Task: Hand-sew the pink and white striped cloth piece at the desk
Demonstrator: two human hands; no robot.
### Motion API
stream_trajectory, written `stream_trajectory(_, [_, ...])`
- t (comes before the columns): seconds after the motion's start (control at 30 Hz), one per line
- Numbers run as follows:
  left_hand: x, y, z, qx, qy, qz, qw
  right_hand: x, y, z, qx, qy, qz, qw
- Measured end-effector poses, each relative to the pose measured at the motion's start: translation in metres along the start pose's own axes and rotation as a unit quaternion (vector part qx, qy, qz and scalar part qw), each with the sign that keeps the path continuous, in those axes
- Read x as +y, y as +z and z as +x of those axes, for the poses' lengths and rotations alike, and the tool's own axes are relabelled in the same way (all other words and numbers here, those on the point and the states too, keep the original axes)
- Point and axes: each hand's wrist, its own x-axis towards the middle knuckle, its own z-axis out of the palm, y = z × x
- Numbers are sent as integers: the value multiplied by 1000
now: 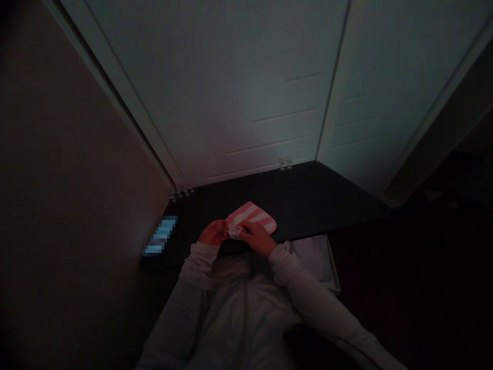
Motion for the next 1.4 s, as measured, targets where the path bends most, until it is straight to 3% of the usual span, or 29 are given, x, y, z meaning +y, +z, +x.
stream_trajectory(0.47, [-1,-6,1,3,12,-52,999,-5,-8,-3,-70,4,158,985])
stream_trajectory(0.77, [-1,-6,1,8,12,-59,998,-7,-11,-3,-101,-1,187,977])
stream_trajectory(1.03, [1,-5,0,30,-1,-48,998,-1,-5,-2,-62,-1,113,992])
stream_trajectory(1.4, [1,-3,-2,-30,-19,-18,999,-1,-2,-2,-16,25,86,996])
